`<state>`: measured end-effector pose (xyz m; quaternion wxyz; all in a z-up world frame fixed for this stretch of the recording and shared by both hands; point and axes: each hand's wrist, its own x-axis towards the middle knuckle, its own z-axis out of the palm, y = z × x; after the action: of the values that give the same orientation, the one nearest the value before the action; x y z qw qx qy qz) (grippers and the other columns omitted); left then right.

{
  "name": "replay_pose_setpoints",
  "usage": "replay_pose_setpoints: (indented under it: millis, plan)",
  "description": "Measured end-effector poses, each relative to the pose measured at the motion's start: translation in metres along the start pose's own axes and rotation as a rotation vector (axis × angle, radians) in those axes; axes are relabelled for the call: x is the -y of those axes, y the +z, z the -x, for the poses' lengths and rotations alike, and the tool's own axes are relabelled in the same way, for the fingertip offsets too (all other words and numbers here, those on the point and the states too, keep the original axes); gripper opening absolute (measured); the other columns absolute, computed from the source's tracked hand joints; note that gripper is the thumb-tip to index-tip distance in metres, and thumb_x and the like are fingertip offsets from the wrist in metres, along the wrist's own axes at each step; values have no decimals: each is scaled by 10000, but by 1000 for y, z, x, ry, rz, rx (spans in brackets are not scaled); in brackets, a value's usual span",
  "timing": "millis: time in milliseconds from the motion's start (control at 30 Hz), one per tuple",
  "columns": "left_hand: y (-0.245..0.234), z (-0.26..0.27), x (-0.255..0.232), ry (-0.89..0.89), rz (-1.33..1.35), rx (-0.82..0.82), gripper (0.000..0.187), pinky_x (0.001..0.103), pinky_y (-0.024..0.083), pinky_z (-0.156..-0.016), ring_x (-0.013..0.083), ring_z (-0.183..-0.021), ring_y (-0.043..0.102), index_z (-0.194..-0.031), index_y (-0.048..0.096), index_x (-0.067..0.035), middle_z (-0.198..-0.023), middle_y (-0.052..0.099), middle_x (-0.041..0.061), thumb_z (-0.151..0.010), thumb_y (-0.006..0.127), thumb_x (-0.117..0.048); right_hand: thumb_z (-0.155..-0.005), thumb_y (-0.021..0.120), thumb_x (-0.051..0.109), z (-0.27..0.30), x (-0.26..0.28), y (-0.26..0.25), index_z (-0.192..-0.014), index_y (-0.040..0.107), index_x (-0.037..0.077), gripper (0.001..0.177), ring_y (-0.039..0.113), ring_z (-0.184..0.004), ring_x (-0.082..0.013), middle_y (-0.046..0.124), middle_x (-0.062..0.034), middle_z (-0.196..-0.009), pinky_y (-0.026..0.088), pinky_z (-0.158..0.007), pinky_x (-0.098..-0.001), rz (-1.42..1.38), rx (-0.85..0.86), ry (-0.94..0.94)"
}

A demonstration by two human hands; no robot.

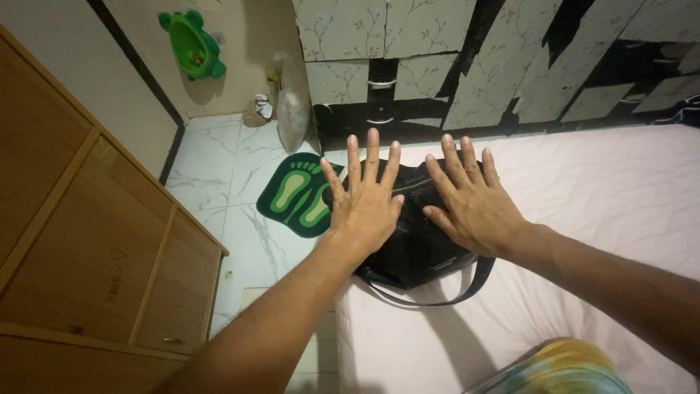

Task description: The person opens a black bag on a bed, unzips its compartments, and arranges a black garment inside it. They then move to a dresser, pick up orange and pink zippered pouches, and open and handle the pouches while standing beside the bag.

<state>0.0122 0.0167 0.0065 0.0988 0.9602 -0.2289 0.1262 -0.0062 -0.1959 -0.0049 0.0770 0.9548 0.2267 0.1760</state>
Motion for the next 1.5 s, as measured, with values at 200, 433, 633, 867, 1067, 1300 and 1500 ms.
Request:
replay_pose_setpoints:
  millis: [200,433,633,867,1067,1300,1500]
  plan:
    - [3,3,12,-32,-22,37,851,792,-21,-1121,439,-1539,-70,-1619,132,-187,-1683,-57,174,-947,618,-377,-973,366,555,5,-5,7,-1561,195,41,799,60,-1493,-497,73,-296,-1622,117,-1165,-646,5,38,20]
    - [11,7,26,-65,-39,85,859,784,-19,-1135,449,-1540,-61,-1617,125,-180,-1684,-56,196,-944,630,-352,-972,381,545,3,-2,12,-1583,196,47,810,104,-1482,-489,96,-299,-1646,108,-1164,-640,-4,58,4]
    - [22,6,39,-70,-63,130,881,775,-4,-1131,464,-1525,35,-1615,105,-150,-1658,64,240,-935,648,-287,-985,436,480,-6,7,14,-1563,176,19,784,174,-1481,-452,160,-276,-1614,118,-1178,-631,-128,121,11]
    - [42,5,64,-124,-36,139,893,687,219,-1150,410,-1426,353,-1615,127,-105,-1524,368,235,-924,685,-197,-946,593,287,-29,15,38,-1498,395,19,644,421,-1416,-375,407,-219,-1551,319,-1183,-497,-415,280,24]
    - [60,0,79,-117,70,158,873,457,491,-994,370,-1251,515,-1568,245,-112,-1437,471,175,-832,711,-47,-896,631,135,-59,25,83,-1388,532,-16,524,472,-1354,-416,444,-262,-1500,400,-1125,-443,-594,256,-75]
    - [86,-11,92,-61,205,116,500,470,532,-944,407,-1169,617,-1265,611,-67,-1283,561,210,-791,698,64,-877,617,86,-91,39,112,-1372,532,-48,520,503,-1289,-450,495,-274,-1461,433,-1057,-478,-652,121,-73]
    - [102,-24,81,-208,453,-117,453,494,522,-914,469,-1077,611,-1203,669,-19,-1235,548,273,-773,657,123,-933,673,222,-106,57,105,-1109,694,25,265,624,-1047,-422,652,-218,-1101,515,-906,-502,-652,201,111]
